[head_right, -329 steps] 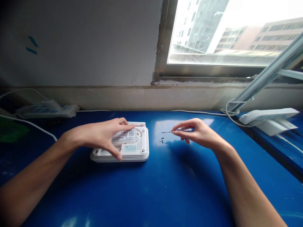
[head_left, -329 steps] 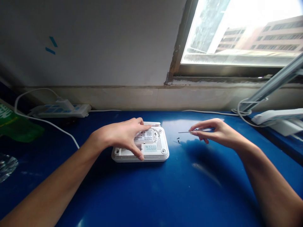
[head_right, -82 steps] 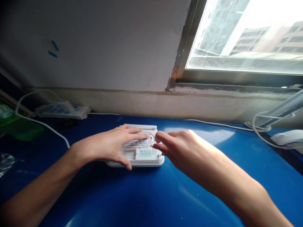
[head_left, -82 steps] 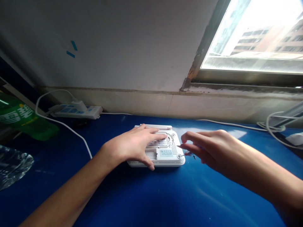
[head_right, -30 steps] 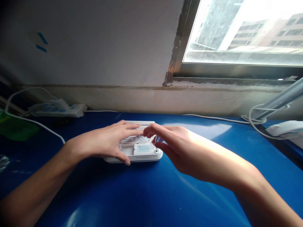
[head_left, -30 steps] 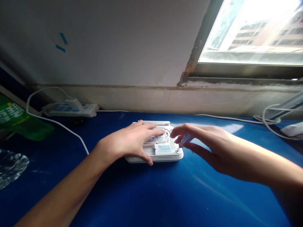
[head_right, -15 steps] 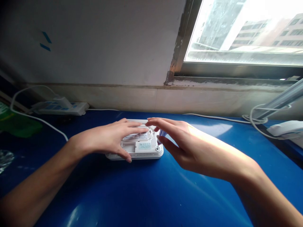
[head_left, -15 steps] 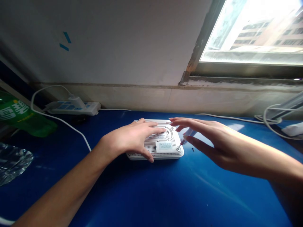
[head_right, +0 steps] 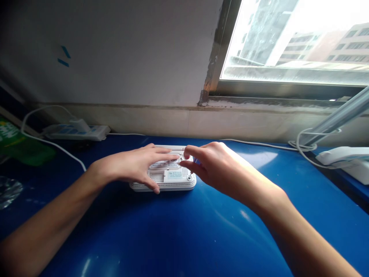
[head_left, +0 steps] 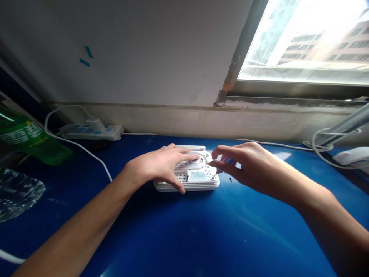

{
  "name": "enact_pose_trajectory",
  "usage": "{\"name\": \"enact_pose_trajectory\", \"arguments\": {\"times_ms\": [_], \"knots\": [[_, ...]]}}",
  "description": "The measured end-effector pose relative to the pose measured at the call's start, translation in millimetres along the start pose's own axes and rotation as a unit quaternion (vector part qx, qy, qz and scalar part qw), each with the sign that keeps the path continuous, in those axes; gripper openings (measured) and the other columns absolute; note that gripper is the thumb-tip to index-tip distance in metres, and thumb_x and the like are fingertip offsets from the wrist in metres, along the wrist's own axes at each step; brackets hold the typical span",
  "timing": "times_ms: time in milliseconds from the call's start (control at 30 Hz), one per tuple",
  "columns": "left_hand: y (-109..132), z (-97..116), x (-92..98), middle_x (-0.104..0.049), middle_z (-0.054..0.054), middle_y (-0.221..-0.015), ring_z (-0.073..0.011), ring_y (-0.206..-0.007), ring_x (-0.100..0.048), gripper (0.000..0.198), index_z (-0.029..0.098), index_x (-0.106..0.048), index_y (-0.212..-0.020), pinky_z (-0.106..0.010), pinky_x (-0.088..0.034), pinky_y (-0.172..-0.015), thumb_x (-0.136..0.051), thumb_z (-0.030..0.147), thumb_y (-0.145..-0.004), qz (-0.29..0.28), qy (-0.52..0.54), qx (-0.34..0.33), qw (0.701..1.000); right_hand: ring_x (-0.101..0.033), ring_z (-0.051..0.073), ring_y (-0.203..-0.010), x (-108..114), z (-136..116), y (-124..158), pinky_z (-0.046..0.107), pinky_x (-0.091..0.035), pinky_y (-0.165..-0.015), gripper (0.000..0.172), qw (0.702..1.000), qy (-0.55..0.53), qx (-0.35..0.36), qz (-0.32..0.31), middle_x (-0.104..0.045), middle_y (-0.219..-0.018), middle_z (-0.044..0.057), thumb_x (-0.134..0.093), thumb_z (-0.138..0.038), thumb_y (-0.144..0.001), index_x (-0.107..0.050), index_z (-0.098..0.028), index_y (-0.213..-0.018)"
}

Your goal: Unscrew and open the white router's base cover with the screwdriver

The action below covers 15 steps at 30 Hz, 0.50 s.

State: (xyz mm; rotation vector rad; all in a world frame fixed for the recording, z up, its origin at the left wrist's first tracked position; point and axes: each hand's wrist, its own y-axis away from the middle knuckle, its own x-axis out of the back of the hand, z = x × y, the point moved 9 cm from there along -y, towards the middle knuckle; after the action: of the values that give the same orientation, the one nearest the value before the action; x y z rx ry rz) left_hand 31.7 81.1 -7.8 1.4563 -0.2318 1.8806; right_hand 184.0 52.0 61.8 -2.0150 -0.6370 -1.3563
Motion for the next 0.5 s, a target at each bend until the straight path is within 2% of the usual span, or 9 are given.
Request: {"name": "enact_pose_trajectory", "arguments": {"times_ms": [133,200,267,367,500], "knots": [[1.4,1.1,1.3,-0.034,0.001,-0.175,-0.0404,-0.154,-0.036,0.105,0.043,-0.038,-0.164,-0.054,-0.037,-0.121,-0.089,0.061,-0.074,0.001,0.002,-0.004,1.000,-0.077,0.025,-0.104,-2.1,-2.9,3.8,0.034,-0.061,-0.082,0.040,0.999,-0.020,0.023,-0.010,-0.076,-0.129,0.011,-0.062,-0.030,-0.103,-0.061,-0.027,-0.143],[1.4,2.3,1.5,-0.036,0.001,-0.174,-0.0399,-0.154,-0.036,0.105,0.043,-0.039,-0.164,-0.055,-0.035,-0.122,-0.090,0.061,-0.073,0.001,0.002,-0.008,1.000,-0.076,0.023,-0.109,-6.6,-3.7,4.8,0.032,-0.061,-0.087,0.042,0.996,-0.073,0.030,-0.037,-0.075,-0.132,0.009,-0.060,-0.024,-0.103,-0.057,-0.029,-0.145],[1.2,2.9,1.4,-0.037,0.002,-0.173,-0.0401,-0.155,-0.035,0.105,0.044,-0.039,-0.163,-0.056,-0.035,-0.122,-0.090,0.060,-0.074,0.000,0.002,-0.008,1.000,-0.078,0.021,-0.100,-9.7,0.5,4.2,0.029,-0.061,-0.081,0.034,0.993,-0.105,0.011,-0.053,-0.079,-0.121,0.007,-0.059,-0.023,-0.104,-0.063,-0.029,-0.137],[0.8,1.9,0.6,-0.035,0.002,-0.174,-0.0418,-0.154,-0.035,0.105,0.045,-0.038,-0.164,-0.057,-0.037,-0.121,-0.089,0.061,-0.073,-0.004,-0.001,0.003,1.000,-0.080,0.021,-0.079,-9.3,10.1,3.0,0.025,-0.058,-0.063,0.023,0.994,-0.091,-0.034,-0.047,-0.083,-0.097,0.006,-0.063,-0.025,-0.102,-0.072,-0.026,-0.124],[0.4,2.1,0.4,-0.034,0.001,-0.175,-0.0423,-0.153,-0.036,0.106,0.044,-0.038,-0.164,-0.057,-0.037,-0.122,-0.089,0.062,-0.073,-0.007,-0.001,0.004,1.000,-0.070,0.018,-0.051,-7.8,15.1,5.2,0.023,-0.045,-0.045,0.010,0.996,-0.044,-0.067,-0.045,-0.078,-0.070,0.003,-0.070,-0.029,-0.098,-0.076,-0.025,-0.105]]}}
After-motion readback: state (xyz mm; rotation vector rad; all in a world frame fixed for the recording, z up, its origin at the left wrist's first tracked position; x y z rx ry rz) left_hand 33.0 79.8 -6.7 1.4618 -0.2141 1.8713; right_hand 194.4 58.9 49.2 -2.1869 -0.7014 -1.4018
